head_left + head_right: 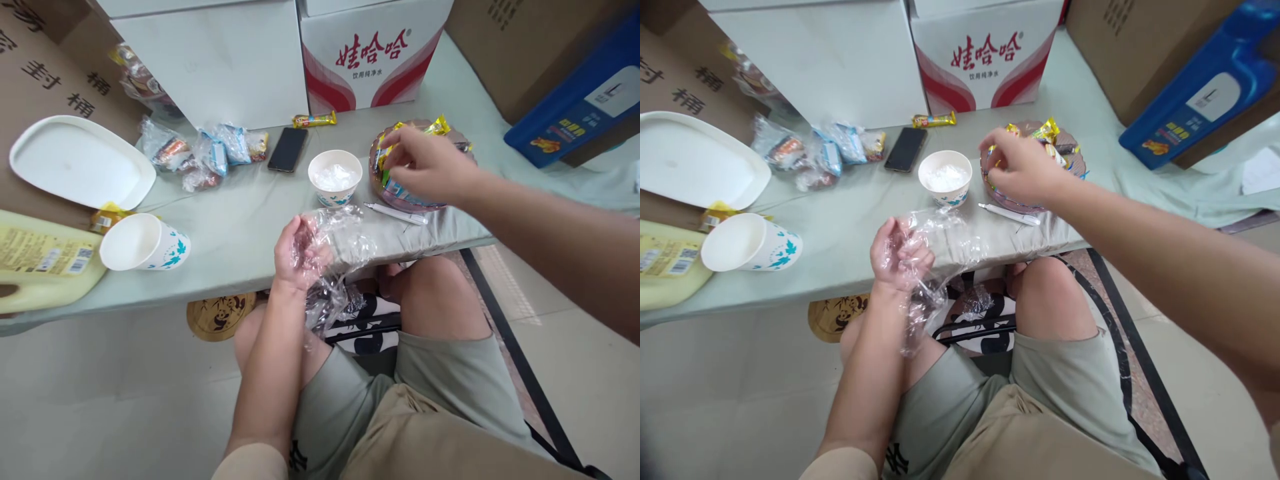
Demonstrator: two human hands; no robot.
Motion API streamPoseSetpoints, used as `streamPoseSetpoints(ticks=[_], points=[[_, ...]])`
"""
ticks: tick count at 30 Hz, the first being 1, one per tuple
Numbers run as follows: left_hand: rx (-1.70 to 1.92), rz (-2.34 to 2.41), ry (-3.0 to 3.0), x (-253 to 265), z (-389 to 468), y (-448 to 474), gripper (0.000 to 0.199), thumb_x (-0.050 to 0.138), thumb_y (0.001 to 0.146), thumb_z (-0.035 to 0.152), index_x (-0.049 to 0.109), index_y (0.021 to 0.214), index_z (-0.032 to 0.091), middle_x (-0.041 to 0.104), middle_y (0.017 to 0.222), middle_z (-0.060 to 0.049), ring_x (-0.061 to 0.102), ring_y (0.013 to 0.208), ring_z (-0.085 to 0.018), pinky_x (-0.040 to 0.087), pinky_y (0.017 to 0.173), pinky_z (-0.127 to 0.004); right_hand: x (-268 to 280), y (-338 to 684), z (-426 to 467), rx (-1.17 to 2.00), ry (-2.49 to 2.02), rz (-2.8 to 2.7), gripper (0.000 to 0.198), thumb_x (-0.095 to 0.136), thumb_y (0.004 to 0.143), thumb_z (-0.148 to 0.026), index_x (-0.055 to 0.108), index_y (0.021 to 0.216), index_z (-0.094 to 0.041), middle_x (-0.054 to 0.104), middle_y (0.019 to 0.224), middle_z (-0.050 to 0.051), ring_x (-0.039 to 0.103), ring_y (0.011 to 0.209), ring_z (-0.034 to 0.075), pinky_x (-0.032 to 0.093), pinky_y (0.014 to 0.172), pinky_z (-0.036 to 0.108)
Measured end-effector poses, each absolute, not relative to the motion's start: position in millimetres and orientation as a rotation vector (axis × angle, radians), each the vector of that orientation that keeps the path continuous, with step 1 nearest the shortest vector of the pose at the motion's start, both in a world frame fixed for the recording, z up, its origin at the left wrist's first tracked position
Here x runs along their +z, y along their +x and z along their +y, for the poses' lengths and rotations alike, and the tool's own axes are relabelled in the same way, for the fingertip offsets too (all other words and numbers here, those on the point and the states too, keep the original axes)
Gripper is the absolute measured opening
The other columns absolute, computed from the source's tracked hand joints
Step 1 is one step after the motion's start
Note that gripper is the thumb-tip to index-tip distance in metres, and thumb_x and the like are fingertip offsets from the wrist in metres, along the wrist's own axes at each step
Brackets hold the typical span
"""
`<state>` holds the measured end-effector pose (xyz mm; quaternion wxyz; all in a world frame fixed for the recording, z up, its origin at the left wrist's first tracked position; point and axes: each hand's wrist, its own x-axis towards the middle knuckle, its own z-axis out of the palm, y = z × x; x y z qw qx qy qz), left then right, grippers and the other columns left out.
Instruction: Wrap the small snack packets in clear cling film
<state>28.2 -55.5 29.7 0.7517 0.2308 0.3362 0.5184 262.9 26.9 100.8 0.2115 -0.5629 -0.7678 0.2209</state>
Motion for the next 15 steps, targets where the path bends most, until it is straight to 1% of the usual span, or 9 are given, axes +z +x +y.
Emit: streamPoseSetpoints(ticks=[2, 4, 6, 8, 9, 10, 12, 13, 15], points=[[1.059, 0.74, 0.573, 28.2, -58.4, 24.7, 0.044, 0.055, 0.091, 0.059, 0.048, 0.068, 0.023, 0.022, 0.039, 0.011, 0.014, 0.027, -0.004, 0.017, 0.035, -0.022, 87.5, 259.2, 9.9, 0.929, -1.233, -2.181, 0.06, 0.073, 0.08, -0.028, 0.055, 0.136, -0.018, 0.067, 0.126, 0.013, 0.063, 0.117, 0.029, 0.049, 0.104, 0.048], [1.064, 0.769, 0.636, 26.1, -59.1, 22.1, 0.044, 0.053, 0.091, 0.063, 0.047, 0.073, 0.024, 0.018, 0.039, 0.011, 0.011, 0.027, -0.004, 0.016, 0.036, -0.022, 74.0, 255.5, -8.0, 1.241, -0.945, -2.141, 0.074, 0.078, 0.077, -0.043, 0.049, 0.142, -0.023, 0.059, 0.142, 0.013, 0.056, 0.131, 0.031, 0.047, 0.109, 0.048], [1.076, 0.82, 0.675, 24.2, -57.3, 20.0, 0.043, 0.051, 0.092, 0.064, 0.048, 0.077, 0.024, 0.02, 0.041, 0.011, 0.011, 0.029, -0.003, 0.016, 0.037, -0.021, 60.5, 252.3, -24.8, 1.481, -0.782, -1.998, 0.077, 0.071, 0.081, -0.059, 0.045, 0.145, -0.025, 0.055, 0.148, 0.012, 0.052, 0.138, 0.031, 0.046, 0.111, 0.049], [1.047, 0.895, 0.686, 22.7, -53.3, 18.2, 0.042, 0.051, 0.092, 0.064, 0.05, 0.081, 0.023, 0.025, 0.043, 0.011, 0.013, 0.03, -0.003, 0.016, 0.037, -0.021, 47.3, 249.2, -38.5, 1.578, -0.759, -1.835, 0.076, 0.065, 0.082, -0.068, 0.047, 0.142, -0.025, 0.055, 0.147, 0.013, 0.054, 0.136, 0.03, 0.049, 0.108, 0.048], [1.025, 0.939, 0.685, 22.0, -50.8, 17.2, 0.041, 0.053, 0.091, 0.064, 0.051, 0.083, 0.023, 0.028, 0.044, 0.01, 0.015, 0.031, -0.004, 0.015, 0.037, -0.021, 41.1, 247.8, -43.6, 1.564, -0.801, -1.774, 0.073, 0.067, 0.081, -0.067, 0.051, 0.137, -0.024, 0.059, 0.142, 0.013, 0.057, 0.132, 0.029, 0.051, 0.105, 0.046], [1.001, 0.982, 0.685, 21.4, -48.1, 16.0, 0.041, 0.054, 0.09, 0.063, 0.051, 0.083, 0.023, 0.031, 0.045, 0.009, 0.017, 0.031, -0.004, 0.014, 0.037, -0.021, 35.3, 246.5, -47.5, 1.516, -0.875, -1.729, 0.066, 0.071, 0.079, -0.064, 0.056, 0.129, -0.022, 0.064, 0.133, 0.013, 0.062, 0.124, 0.028, 0.054, 0.101, 0.044], [0.965, 1.07, 0.707, 20.2, -43.0, 13.0, 0.042, 0.058, 0.087, 0.064, 0.052, 0.083, 0.022, 0.039, 0.047, 0.008, 0.023, 0.031, -0.005, 0.012, 0.036, -0.021, 26.1, 244.8, -51.6, 1.4, -1.059, -1.667, 0.044, 0.073, 0.082, -0.053, 0.062, 0.107, -0.019, 0.072, 0.107, 0.01, 0.069, 0.101, 0.023, 0.057, 0.088, 0.039], [0.957, 1.113, 0.736, 19.6, -40.8, 10.8, 0.043, 0.06, 0.084, 0.064, 0.053, 0.083, 0.022, 0.044, 0.049, 0.006, 0.027, 0.033, -0.005, 0.012, 0.036, -0.021, 22.8, 244.6, -52.2, 1.358, -1.143, -1.623, 0.035, 0.07, 0.085, -0.05, 0.062, 0.097, -0.018, 0.072, 0.094, 0.008, 0.07, 0.09, 0.02, 0.058, 0.082, 0.036], [0.938, 1.185, 0.84, 18.5, -37.8, 5.1, 0.046, 0.065, 0.079, 0.065, 0.057, 0.085, 0.02, 0.052, 0.055, 0.004, 0.036, 0.037, -0.006, 0.016, 0.037, -0.021, 18.1, 245.8, -51.4, 1.323, -1.241, -1.507, 0.028, 0.062, 0.091, -0.047, 0.06, 0.087, -0.019, 0.07, 0.078, 0.005, 0.067, 0.074, 0.015, 0.057, 0.071, 0.031]])
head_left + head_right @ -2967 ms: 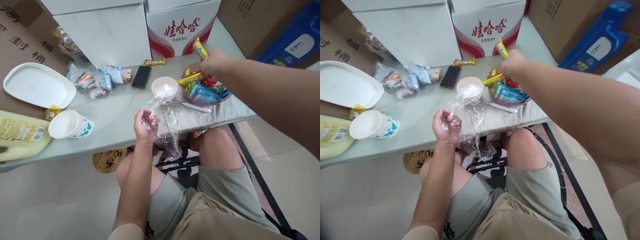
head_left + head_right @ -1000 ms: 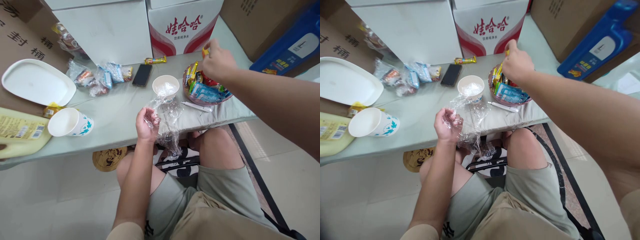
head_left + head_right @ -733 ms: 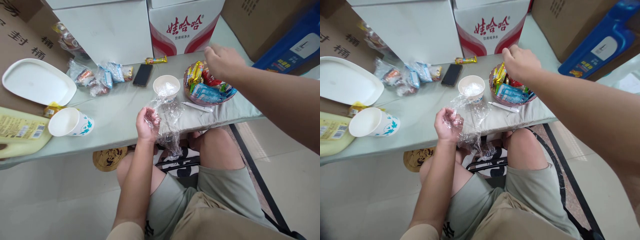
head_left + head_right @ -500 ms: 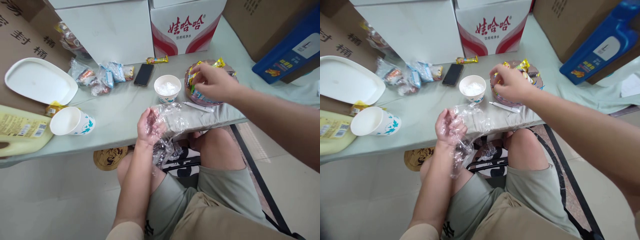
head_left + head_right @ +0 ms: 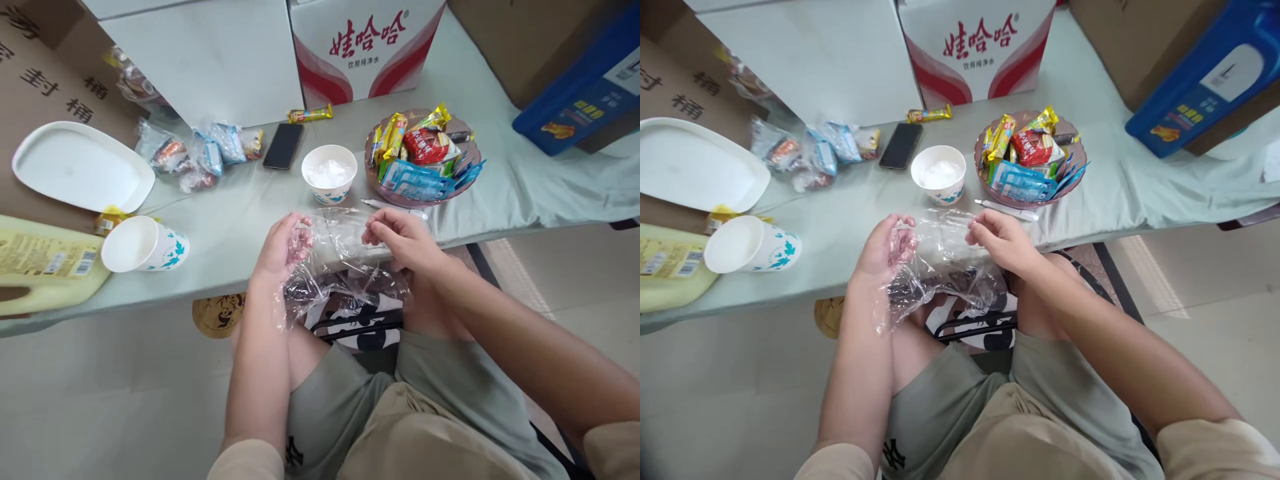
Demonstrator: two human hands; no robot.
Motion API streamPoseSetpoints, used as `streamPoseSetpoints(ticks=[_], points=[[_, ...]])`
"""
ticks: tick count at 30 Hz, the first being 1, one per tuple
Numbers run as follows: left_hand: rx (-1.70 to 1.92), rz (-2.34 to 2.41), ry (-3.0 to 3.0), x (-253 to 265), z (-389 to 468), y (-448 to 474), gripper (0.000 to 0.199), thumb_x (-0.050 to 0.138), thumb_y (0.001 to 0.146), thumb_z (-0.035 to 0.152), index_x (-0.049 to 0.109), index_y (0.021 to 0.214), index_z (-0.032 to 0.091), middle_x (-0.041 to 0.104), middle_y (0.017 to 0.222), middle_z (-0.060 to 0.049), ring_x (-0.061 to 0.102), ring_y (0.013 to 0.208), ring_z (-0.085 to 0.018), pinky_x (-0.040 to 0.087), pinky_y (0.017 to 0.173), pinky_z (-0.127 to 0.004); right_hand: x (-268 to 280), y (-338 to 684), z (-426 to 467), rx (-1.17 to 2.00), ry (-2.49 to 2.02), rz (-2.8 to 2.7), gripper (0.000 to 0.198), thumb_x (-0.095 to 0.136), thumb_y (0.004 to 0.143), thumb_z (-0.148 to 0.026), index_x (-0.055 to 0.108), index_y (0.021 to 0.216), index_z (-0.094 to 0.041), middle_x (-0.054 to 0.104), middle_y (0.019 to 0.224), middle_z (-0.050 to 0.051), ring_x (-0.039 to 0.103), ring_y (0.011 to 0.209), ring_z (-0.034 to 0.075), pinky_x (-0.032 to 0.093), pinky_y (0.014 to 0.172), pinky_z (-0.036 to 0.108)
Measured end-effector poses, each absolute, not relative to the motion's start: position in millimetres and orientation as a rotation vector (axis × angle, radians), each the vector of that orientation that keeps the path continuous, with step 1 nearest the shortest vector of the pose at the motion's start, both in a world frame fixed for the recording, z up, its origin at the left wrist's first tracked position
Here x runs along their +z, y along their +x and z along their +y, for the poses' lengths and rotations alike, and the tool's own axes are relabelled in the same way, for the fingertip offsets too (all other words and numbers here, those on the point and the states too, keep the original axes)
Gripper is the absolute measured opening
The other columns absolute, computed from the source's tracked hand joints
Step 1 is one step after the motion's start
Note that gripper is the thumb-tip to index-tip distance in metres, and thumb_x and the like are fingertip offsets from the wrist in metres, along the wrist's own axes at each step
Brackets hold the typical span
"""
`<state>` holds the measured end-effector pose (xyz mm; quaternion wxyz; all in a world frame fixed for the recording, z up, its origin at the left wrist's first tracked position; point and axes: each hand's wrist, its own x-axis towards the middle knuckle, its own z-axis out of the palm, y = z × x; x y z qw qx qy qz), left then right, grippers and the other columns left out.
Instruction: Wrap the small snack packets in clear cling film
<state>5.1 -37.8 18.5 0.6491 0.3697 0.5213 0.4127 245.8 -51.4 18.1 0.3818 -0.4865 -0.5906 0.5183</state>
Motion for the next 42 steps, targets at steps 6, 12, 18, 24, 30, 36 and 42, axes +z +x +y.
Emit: streamPoseSetpoints(ticks=[6, 12, 18, 24, 30, 36, 42], points=[[0.741, 1.193, 1.175, 17.7, -38.7, -16.2, 0.061, 0.085, 0.063, 0.053, 0.066, 0.108, 0.017, 0.071, 0.094, -0.008, 0.06, 0.073, -0.013, 0.044, 0.059, -0.022, 5.2, 260.5, -47.9, 1.405, -1.268, -1.178, 0.033, 0.065, 0.087, -0.052, 0.06, 0.09, -0.02, 0.07, 0.071, 0.002, 0.066, 0.06, 0.012, 0.051, 0.054, 0.023], [0.493, 1.241, 1.337, 14.3, -37.8, -18.6, 0.033, 0.086, 0.063, 0.035, 0.073, 0.087, 0.017, 0.07, 0.088, -0.006, 0.056, 0.072, -0.012, 0.043, 0.059, -0.021, -5.9, 290.9, -44.3, 1.443, -1.286, -1.105, 0.036, 0.07, 0.083, -0.054, 0.061, 0.093, -0.021, 0.062, 0.058, -0.004, 0.047, 0.038, 0.008, 0.035, 0.036, 0.021], [0.845, 1.183, 1.284, 2.7, -36.4, 22.4, 0.036, 0.077, 0.075, 0.049, 0.075, 0.093, 0.018, 0.074, 0.098, -0.01, 0.065, 0.087, -0.017, 0.051, 0.071, -0.024, -5.6, 310.2, -43.3, 1.404, -1.297, -1.141, 0.032, 0.068, 0.085, -0.051, 0.061, 0.095, -0.022, 0.067, 0.07, -0.001, 0.045, 0.042, 0.007, 0.036, 0.039, 0.023], [0.62, 1.305, 1.434, -7.5, -41.9, 64.2, 0.018, 0.077, 0.074, 0.03, 0.072, 0.087, 0.018, 0.074, 0.086, -0.005, 0.066, 0.078, -0.015, 0.051, 0.072, -0.026, -1.3, 297.8, -49.7, 1.477, -1.207, -1.166, 0.03, 0.064, 0.086, -0.047, 0.062, 0.098, -0.02, 0.07, 0.077, 0.001, 0.041, 0.044, 0.005, 0.032, 0.042, 0.022], [0.926, 1.335, 1.181, -1.4, -41.0, 43.6, 0.017, 0.071, 0.076, 0.03, 0.059, 0.076, 0.018, 0.063, 0.064, 0.002, 0.054, 0.058, -0.009, 0.043, 0.059, -0.02, 0.9, 296.9, -49.1, 1.479, -1.258, -1.16, 0.033, 0.064, 0.083, -0.038, 0.062, 0.109, -0.018, 0.071, 0.077, 0.001, 0.036, 0.044, 0.005, 0.031, 0.044, 0.023], [0.877, 1.373, 1.197, -1.4, -46.7, 30.4, 0.023, 0.068, 0.084, 0.038, 0.052, 0.089, 0.023, 0.054, 0.058, 0.007, 0.05, 0.051, -0.009, 0.041, 0.052, -0.019, -11.4, 299.1, -46.5, 1.363, -1.32, -1.198, 0.025, 0.069, 0.079, -0.038, 0.059, 0.093, -0.02, 0.071, 0.078, 0.004, 0.062, 0.067, 0.014, 0.045, 0.057, 0.026], [0.64, 1.366, 1.233, 4.4, -45.1, 23.9, 0.027, 0.075, 0.077, 0.035, 0.055, 0.087, 0.021, 0.045, 0.053, 0.008, 0.039, 0.045, -0.007, 0.029, 0.043, -0.016, -11.9, 298.3, -47.7, 1.378, -1.327, -1.08, 0.027, 0.064, 0.086, -0.044, 0.052, 0.098, -0.024, 0.068, 0.086, 0.001, 0.048, 0.046, 0.008, 0.041, 0.044, 0.025]])
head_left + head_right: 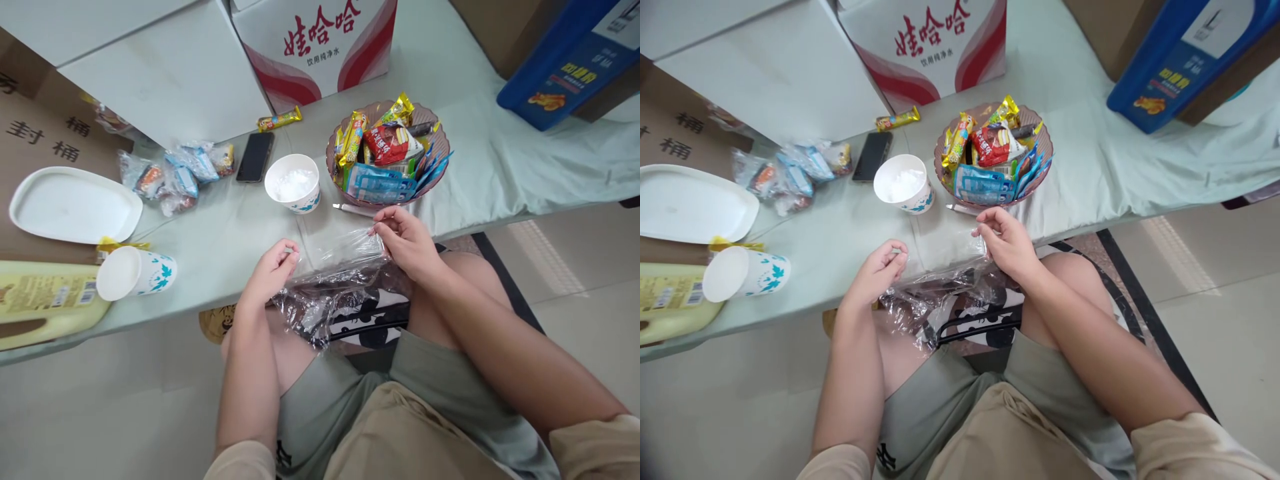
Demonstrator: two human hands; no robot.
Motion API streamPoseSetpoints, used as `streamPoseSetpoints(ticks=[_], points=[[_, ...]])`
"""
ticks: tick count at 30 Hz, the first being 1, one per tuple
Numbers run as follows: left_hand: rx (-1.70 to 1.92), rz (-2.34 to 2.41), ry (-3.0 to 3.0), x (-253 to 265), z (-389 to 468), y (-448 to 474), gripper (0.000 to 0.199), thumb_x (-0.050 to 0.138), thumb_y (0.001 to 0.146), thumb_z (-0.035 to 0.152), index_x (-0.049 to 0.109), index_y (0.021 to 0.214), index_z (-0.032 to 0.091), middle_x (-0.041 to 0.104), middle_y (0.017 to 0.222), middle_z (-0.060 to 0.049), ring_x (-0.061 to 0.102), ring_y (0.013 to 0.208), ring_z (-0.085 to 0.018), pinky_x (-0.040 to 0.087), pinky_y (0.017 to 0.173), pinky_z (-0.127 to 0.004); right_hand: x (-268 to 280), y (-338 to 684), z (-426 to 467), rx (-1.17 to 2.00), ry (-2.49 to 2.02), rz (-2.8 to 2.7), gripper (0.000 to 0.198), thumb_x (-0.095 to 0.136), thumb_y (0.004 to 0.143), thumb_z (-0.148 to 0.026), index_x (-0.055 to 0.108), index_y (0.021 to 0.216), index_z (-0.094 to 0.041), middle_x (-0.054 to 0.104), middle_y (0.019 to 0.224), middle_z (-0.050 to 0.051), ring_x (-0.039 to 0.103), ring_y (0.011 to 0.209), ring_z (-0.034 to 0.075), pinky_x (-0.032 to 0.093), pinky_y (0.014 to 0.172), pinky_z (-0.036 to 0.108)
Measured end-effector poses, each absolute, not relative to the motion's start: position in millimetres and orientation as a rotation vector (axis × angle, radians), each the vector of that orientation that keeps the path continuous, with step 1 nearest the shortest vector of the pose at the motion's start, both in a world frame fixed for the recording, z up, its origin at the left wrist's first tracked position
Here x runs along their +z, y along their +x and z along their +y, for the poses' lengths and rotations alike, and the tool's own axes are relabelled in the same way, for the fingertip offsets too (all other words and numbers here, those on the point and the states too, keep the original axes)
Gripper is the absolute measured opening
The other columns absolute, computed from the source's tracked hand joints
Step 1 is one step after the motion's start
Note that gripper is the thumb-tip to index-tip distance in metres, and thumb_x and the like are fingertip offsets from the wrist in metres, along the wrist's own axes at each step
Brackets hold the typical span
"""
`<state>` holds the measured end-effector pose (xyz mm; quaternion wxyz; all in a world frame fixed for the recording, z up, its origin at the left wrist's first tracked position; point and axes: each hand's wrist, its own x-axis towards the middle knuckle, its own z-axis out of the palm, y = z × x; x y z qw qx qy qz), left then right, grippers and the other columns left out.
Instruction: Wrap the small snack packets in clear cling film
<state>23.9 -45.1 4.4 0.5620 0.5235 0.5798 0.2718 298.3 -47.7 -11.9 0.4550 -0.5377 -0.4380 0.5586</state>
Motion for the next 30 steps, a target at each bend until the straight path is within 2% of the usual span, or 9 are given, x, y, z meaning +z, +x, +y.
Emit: streamPoseSetpoints(ticks=[2, 5, 8, 12, 16, 19, 21, 26, 30], points=[[0.683, 1.347, 1.183, 7.1, -44.6, 22.9, 0.029, 0.077, 0.075, 0.036, 0.054, 0.086, 0.022, 0.045, 0.052, 0.009, 0.037, 0.043, -0.006, 0.027, 0.042, -0.015, -10.9, 298.7, -49.3, 1.397, -1.28, -1.035, 0.033, 0.065, 0.086, -0.047, 0.05, 0.107, -0.026, 0.07, 0.092, 0.002, 0.05, 0.049, 0.008, 0.044, 0.047, 0.026], [0.869, 1.32, 1.085, 10.7, -43.9, 21.7, 0.032, 0.077, 0.075, 0.04, 0.051, 0.086, 0.024, 0.043, 0.05, 0.01, 0.031, 0.039, -0.005, 0.022, 0.039, -0.015, -9.4, 299.8, -53.3, 1.502, -1.138, -1.05, 0.055, 0.073, 0.079, -0.048, 0.045, 0.123, -0.028, 0.072, 0.105, 0.005, 0.066, 0.073, 0.015, 0.055, 0.064, 0.03], [1.081, 1.319, 0.977, 13.7, -42.0, 20.1, 0.037, 0.08, 0.073, 0.041, 0.049, 0.086, 0.025, 0.041, 0.049, 0.011, 0.026, 0.036, -0.004, 0.017, 0.036, -0.015, -7.8, 299.7, -57.3, 1.591, -1.137, -1.169, 0.064, 0.077, 0.077, -0.044, 0.045, 0.129, -0.026, 0.073, 0.099, 0.006, 0.07, 0.088, 0.02, 0.057, 0.074, 0.033], [1.284, 1.388, 0.884, 17.0, -39.0, 18.0, 0.037, 0.081, 0.071, 0.037, 0.05, 0.086, 0.026, 0.04, 0.05, 0.011, 0.029, 0.037, -0.004, 0.017, 0.036, -0.016, -6.7, 297.1, -57.0, 1.576, -1.312, -1.181, 0.045, 0.069, 0.082, -0.037, 0.054, 0.122, -0.021, 0.074, 0.086, 0.005, 0.068, 0.068, 0.016, 0.052, 0.06, 0.029], [1.37, 1.463, 0.847, 17.9, -36.5, 13.4, 0.033, 0.078, 0.074, 0.033, 0.049, 0.086, 0.025, 0.041, 0.051, 0.011, 0.03, 0.037, -0.004, 0.018, 0.037, -0.016, -3.6, 296.2, -55.0, 1.467, -1.414, -1.159, 0.026, 0.063, 0.081, -0.03, 0.061, 0.104, -0.019, 0.073, 0.078, 0.003, 0.052, 0.045, 0.009, 0.04, 0.042, 0.023], [1.421, 1.489, 0.811, 17.3, -34.5, 7.9, 0.027, 0.073, 0.077, 0.029, 0.048, 0.086, 0.025, 0.044, 0.052, 0.01, 0.033, 0.037, -0.004, 0.02, 0.037, -0.016, 0.0, 298.3, -57.0, 1.384, -1.428, -1.134, 0.023, 0.062, 0.078, -0.026, 0.06, 0.1, -0.02, 0.071, 0.069, -0.001, 0.038, 0.037, 0.006, 0.03, 0.036, 0.022], [1.411, 1.501, 0.787, 16.9, -33.5, 4.9, 0.023, 0.07, 0.076, 0.026, 0.048, 0.085, 0.024, 0.045, 0.052, 0.01, 0.033, 0.037, -0.004, 0.02, 0.037, -0.016, 1.0, 300.6, -59.6, 1.478, -1.403, -1.172, 0.028, 0.061, 0.078, -0.025, 0.06, 0.105, -0.021, 0.069, 0.063, -0.002, 0.04, 0.036, 0.008, 0.033, 0.037, 0.022], [1.281, 1.453, 0.804, 17.8, -35.0, 5.4, 0.021, 0.068, 0.072, 0.023, 0.049, 0.081, 0.023, 0.042, 0.049, 0.009, 0.03, 0.037, -0.004, 0.017, 0.037, -0.015, -8.4, 304.8, -63.5, 1.538, -1.368, -1.394, 0.033, 0.064, 0.086, -0.036, 0.061, 0.115, -0.022, 0.075, 0.081, 0.005, 0.069, 0.068, 0.019, 0.056, 0.064, 0.033], [1.142, 1.382, 0.875, 19.9, -38.6, 11.3, 0.023, 0.07, 0.071, 0.027, 0.049, 0.081, 0.023, 0.041, 0.047, 0.009, 0.027, 0.037, -0.004, 0.017, 0.037, -0.015, -17.8, 300.3, -62.4, 1.514, -1.213, -1.406, 0.051, 0.074, 0.078, -0.043, 0.059, 0.121, -0.021, 0.073, 0.111, 0.011, 0.071, 0.099, 0.023, 0.058, 0.088, 0.042]])
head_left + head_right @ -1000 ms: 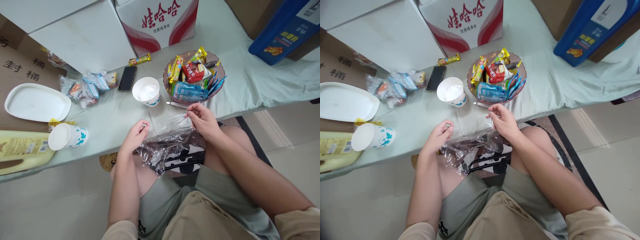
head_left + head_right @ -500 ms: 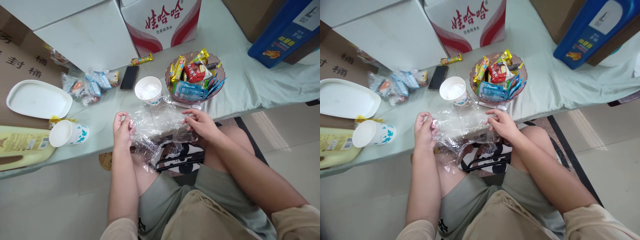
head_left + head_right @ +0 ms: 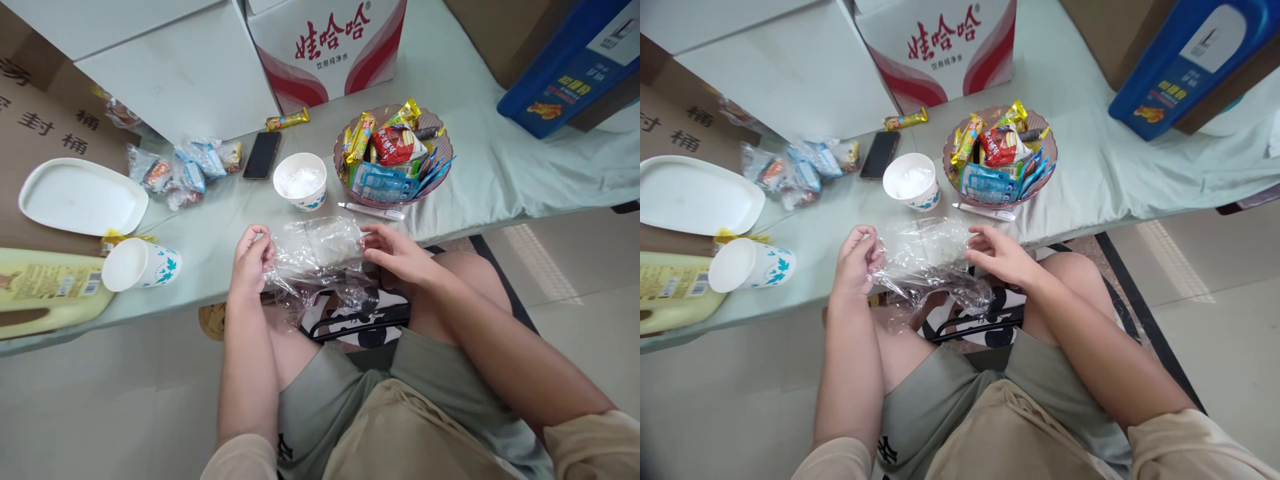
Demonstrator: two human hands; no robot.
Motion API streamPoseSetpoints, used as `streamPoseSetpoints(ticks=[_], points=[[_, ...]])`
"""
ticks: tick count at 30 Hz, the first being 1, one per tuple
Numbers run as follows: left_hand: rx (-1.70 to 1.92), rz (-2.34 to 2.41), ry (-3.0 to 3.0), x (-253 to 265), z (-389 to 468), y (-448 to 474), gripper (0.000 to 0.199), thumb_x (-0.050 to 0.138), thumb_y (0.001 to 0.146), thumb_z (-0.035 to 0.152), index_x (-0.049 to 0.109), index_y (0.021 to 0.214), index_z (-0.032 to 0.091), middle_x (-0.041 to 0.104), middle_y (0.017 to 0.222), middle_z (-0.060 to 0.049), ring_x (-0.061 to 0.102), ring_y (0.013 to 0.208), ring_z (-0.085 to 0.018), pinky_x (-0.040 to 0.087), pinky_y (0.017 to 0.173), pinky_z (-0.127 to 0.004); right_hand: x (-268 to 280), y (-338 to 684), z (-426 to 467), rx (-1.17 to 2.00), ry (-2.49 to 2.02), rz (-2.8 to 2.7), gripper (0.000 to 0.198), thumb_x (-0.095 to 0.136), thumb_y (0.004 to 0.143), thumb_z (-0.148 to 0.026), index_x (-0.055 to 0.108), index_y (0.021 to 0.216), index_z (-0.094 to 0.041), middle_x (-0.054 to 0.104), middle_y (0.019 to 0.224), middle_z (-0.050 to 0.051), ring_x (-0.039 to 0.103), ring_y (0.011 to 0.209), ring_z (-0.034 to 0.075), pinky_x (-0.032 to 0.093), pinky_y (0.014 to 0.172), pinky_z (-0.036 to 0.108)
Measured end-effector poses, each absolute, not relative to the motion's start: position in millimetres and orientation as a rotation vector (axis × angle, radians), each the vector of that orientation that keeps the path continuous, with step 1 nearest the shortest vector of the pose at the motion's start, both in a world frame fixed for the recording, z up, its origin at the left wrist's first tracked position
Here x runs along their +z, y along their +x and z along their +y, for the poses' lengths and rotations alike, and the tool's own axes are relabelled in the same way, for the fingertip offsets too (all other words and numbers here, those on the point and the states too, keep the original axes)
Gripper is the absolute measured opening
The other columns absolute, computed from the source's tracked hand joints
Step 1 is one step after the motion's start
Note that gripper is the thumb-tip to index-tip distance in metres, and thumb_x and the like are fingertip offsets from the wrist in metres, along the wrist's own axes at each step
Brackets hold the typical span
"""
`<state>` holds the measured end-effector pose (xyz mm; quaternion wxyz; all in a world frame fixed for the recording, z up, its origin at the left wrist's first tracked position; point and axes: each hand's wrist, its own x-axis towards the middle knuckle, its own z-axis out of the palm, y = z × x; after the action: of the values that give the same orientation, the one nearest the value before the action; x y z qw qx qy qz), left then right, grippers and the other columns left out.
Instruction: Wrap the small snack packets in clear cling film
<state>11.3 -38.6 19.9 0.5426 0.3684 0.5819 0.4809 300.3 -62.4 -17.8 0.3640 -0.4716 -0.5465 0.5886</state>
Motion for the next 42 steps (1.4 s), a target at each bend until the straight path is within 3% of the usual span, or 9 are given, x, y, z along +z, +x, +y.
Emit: streamPoseSetpoints(ticks=[3, 10, 14, 17, 24, 30, 33, 37, 42], points=[[1.037, 1.345, 0.928, 20.4, -40.2, 15.7, 0.026, 0.073, 0.07, 0.03, 0.05, 0.081, 0.023, 0.041, 0.047, 0.009, 0.028, 0.038, -0.005, 0.016, 0.036, -0.014, -16.8, 293.9, -60.8, 1.598, -1.138, -1.362, 0.045, 0.075, 0.077, -0.046, 0.063, 0.113, -0.021, 0.074, 0.109, 0.01, 0.071, 0.098, 0.021, 0.058, 0.086, 0.039], [0.889, 1.39, 1.051, 14.2, -41.0, 12.3, 0.031, 0.071, 0.076, 0.043, 0.054, 0.092, 0.023, 0.052, 0.051, 0.007, 0.037, 0.039, -0.007, 0.024, 0.038, -0.017, -6.8, 290.0, -55.5, 1.468, -1.235, -1.047, 0.043, 0.073, 0.078, -0.061, 0.055, 0.082, -0.021, 0.065, 0.064, -0.002, 0.058, 0.051, 0.01, 0.048, 0.051, 0.023], [0.815, 1.34, 1.253, 8.5, -42.5, 5.9, 0.054, 0.082, 0.066, 0.04, 0.056, 0.11, 0.021, 0.07, 0.077, -0.001, 0.064, 0.069, -0.014, 0.049, 0.063, -0.024, -7.2, 293.7, -53.0, 1.364, -1.207, -0.857, 0.047, 0.074, 0.076, -0.063, 0.051, 0.084, -0.023, 0.056, 0.052, -0.008, 0.045, 0.037, 0.007, 0.034, 0.038, 0.02], [0.768, 1.367, 1.388, 2.7, -42.6, 6.0, 0.064, 0.086, 0.06, 0.028, 0.058, 0.117, 0.021, 0.073, 0.09, -0.004, 0.068, 0.089, -0.018, 0.052, 0.084, -0.031, -8.6, 297.0, -50.7, 1.328, -1.153, -0.744, 0.046, 0.077, 0.075, -0.061, 0.05, 0.083, -0.024, 0.052, 0.05, -0.009, 0.042, 0.036, 0.007, 0.029, 0.037, 0.02], [1.068, 1.427, 1.107, 1.6, -39.5, 7.9, 0.03, 0.084, 0.063, 0.033, 0.067, 0.08, 0.016, 0.068, 0.067, -0.001, 0.063, 0.061, -0.012, 0.05, 0.061, -0.023, -9.9, 303.6, -48.0, 1.313, -1.07, -0.633, 0.044, 0.079, 0.076, -0.055, 0.048, 0.086, -0.025, 0.046, 0.049, -0.011, 0.036, 0.036, 0.006, 0.024, 0.037, 0.021], [1.242, 1.129, 0.849, 15.3, -43.6, 8.6, 0.056, 0.092, 0.053, 0.055, 0.066, 0.091, 0.022, 0.073, 0.089, -0.006, 0.07, 0.076, -0.018, 0.06, 0.066, -0.03, -7.4, 303.4, -49.7, 1.342, -1.063, -0.633, 0.045, 0.078, 0.077, -0.055, 0.046, 0.086, -0.025, 0.044, 0.048, -0.012, 0.03, 0.035, 0.006, 0.022, 0.036, 0.021], [1.209, 1.11, 0.913, 13.1, -44.7, 14.5, 0.075, 0.101, 0.038, 0.04, 0.066, 0.103, 0.027, 0.072, 0.106, -0.006, 0.07, 0.081, -0.017, 0.059, 0.064, -0.025, -8.5, 302.7, -48.9, 1.325, -1.077, -0.64, 0.047, 0.078, 0.075, -0.057, 0.045, 0.085, -0.025, 0.043, 0.048, -0.011, 0.031, 0.035, 0.006, 0.019, 0.037, 0.021], [1.245, 1.319, 0.93, 4.4, -39.9, 20.5, 0.044, 0.093, 0.059, 0.045, 0.066, 0.081, 0.018, 0.06, 0.065, 0.003, 0.047, 0.046, -0.004, 0.037, 0.041, -0.015, -10.6, 300.8, -48.8, 1.293, -1.101, -0.66, 0.043, 0.076, 0.078, -0.056, 0.047, 0.083, -0.025, 0.043, 0.049, -0.01, 0.031, 0.036, 0.006, 0.021, 0.037, 0.021], [1.423, 1.433, 0.791, 5.1, -34.5, 21.9, 0.035, 0.085, 0.068, 0.042, 0.061, 0.072, 0.017, 0.067, 0.076, -0.001, 0.063, 0.059, -0.008, 0.049, 0.052, -0.016, -12.3, 300.5, -50.5, 1.329, -1.149, -0.698, 0.04, 0.074, 0.08, -0.056, 0.049, 0.086, -0.026, 0.045, 0.05, -0.01, 0.03, 0.036, 0.007, 0.022, 0.036, 0.022]])
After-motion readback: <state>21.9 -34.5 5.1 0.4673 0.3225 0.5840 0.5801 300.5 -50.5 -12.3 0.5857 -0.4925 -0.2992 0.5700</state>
